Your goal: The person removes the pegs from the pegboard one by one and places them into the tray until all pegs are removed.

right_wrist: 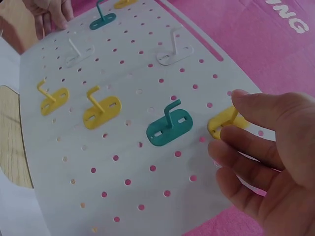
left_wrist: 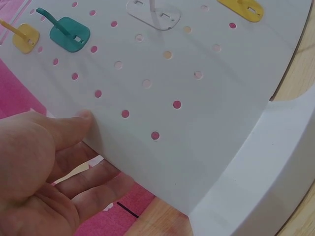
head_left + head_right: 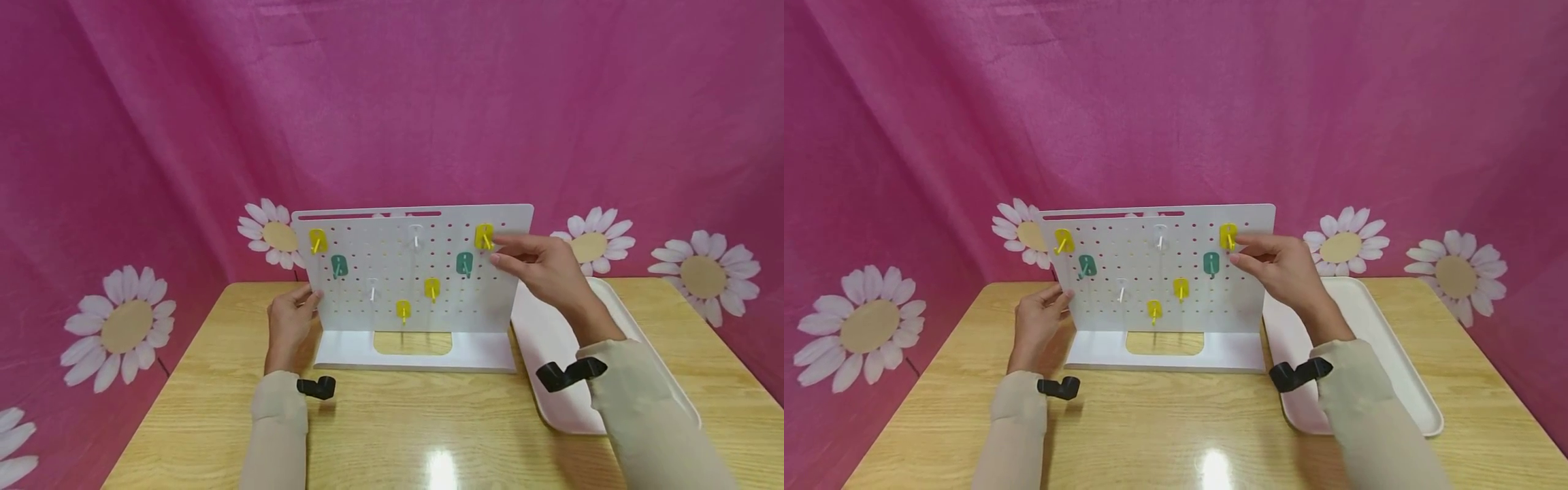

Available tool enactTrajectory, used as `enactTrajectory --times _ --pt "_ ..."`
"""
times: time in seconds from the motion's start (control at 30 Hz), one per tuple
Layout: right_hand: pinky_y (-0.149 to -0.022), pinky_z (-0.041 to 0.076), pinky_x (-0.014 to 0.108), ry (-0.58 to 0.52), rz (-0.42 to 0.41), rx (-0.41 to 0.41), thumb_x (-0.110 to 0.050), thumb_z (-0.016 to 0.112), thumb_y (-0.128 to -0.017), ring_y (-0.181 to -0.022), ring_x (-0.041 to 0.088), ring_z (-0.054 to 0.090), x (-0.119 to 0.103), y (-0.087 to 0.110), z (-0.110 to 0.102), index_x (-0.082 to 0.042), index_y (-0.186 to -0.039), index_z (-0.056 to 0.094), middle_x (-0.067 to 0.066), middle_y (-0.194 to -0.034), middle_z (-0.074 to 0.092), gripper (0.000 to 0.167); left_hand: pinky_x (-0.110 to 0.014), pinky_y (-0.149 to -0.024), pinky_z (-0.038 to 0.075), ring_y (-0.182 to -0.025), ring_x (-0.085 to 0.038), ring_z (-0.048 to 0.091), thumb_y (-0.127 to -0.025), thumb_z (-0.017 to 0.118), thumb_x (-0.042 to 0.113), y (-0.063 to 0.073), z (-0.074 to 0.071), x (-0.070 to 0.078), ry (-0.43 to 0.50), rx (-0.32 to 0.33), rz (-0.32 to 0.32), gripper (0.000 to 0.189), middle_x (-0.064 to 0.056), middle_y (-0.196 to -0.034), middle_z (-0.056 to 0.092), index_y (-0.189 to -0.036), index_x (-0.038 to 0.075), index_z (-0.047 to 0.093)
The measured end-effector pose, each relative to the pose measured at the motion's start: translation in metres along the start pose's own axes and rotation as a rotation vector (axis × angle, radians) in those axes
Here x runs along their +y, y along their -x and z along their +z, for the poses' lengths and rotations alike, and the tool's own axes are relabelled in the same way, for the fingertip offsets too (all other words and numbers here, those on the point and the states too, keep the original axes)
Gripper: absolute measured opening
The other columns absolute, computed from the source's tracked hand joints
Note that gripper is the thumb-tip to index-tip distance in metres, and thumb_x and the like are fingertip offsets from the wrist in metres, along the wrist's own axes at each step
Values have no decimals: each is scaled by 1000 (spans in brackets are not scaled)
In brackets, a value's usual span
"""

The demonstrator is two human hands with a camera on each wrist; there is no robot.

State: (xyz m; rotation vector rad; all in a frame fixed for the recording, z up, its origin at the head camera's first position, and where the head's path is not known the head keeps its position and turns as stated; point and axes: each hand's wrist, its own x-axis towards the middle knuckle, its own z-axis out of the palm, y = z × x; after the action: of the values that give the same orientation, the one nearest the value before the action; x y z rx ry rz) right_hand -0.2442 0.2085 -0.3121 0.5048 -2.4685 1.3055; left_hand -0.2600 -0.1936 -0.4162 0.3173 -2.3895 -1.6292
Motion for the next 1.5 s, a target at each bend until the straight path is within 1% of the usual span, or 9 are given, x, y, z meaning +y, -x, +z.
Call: enactTrajectory --times 0.1,0.2,0.33,0.6,0.87,1.03,1.23,1.33,1.5 --pt "-68 53 19 -6 7 0 -16 76 -91 -82 15 67 -1 -1 3 -3 -121 73 14 -106 72 33 -40 -89 56 -112 -30 63 -99 65 22 1 0 0 0 -6 -1 36 -10 -128 65 -135 18 65" --pt "-66 52 18 -9 4 18 -14 77 -91 -79 12 65 0 -2 5 -1 -115 75 14 -106 72 28 -40 -88 56 -112 -31 63 -99 65 22 2 0 0 -3 -8 -8 36 -9 -128 65 -135 18 66" --pt "-65 52 18 -9 2 39 -13 76 -91 -76 10 63 0 -2 7 0 -110 76 14 -102 72 23 -40 -88 56 -113 -30 62 -99 65 22 2 0 -1 -1 -9 -15 35 -9 -128 65 -134 18 66" --pt "-62 50 19 27 -3 60 -13 77 -90 -78 15 61 -1 -3 9 -1 -105 78 13 -97 73 20 -40 -87 57 -111 -29 63 -99 66 21 0 2 -2 -13 -10 -9 33 -9 -125 67 -132 17 68" --pt "-66 52 18 12 17 67 -14 75 -92 -81 15 65 -6 -4 5 1 -108 77 15 -104 72 22 -40 -86 57 -111 -28 64 -99 66 20 0 0 0 13 -15 0 32 -11 -123 67 -130 13 69" --pt "-67 53 16 -9 11 74 -12 74 -93 -81 8 64 -7 -4 3 2 -108 76 16 -108 71 21 -39 -85 57 -111 -28 64 -98 66 20 -1 -1 0 15 -11 6 32 -10 -123 68 -130 14 69" --pt "-68 52 15 3 -7 100 -13 75 -92 -81 3 63 -12 -3 -3 1 -108 77 16 -106 72 21 -38 -84 58 -109 -27 64 -98 67 21 -1 -1 0 3 -7 9 32 -9 -122 68 -129 14 70" --pt "-70 51 14 7 -20 118 -12 75 -92 -81 2 64 -12 -2 -8 1 -107 77 13 -102 73 20 -38 -85 58 -111 -28 64 -98 66 21 -1 -1 0 2 -9 0 33 -9 -124 67 -131 15 69" --pt "-68 50 15 1 -15 149 -10 76 -91 -81 3 63 -5 5 -22 1 -106 77 -4 -93 74 19 -39 -86 57 -112 -28 63 -99 65 21 -1 -1 1 6 -11 -10 34 -9 -126 66 -133 16 67"
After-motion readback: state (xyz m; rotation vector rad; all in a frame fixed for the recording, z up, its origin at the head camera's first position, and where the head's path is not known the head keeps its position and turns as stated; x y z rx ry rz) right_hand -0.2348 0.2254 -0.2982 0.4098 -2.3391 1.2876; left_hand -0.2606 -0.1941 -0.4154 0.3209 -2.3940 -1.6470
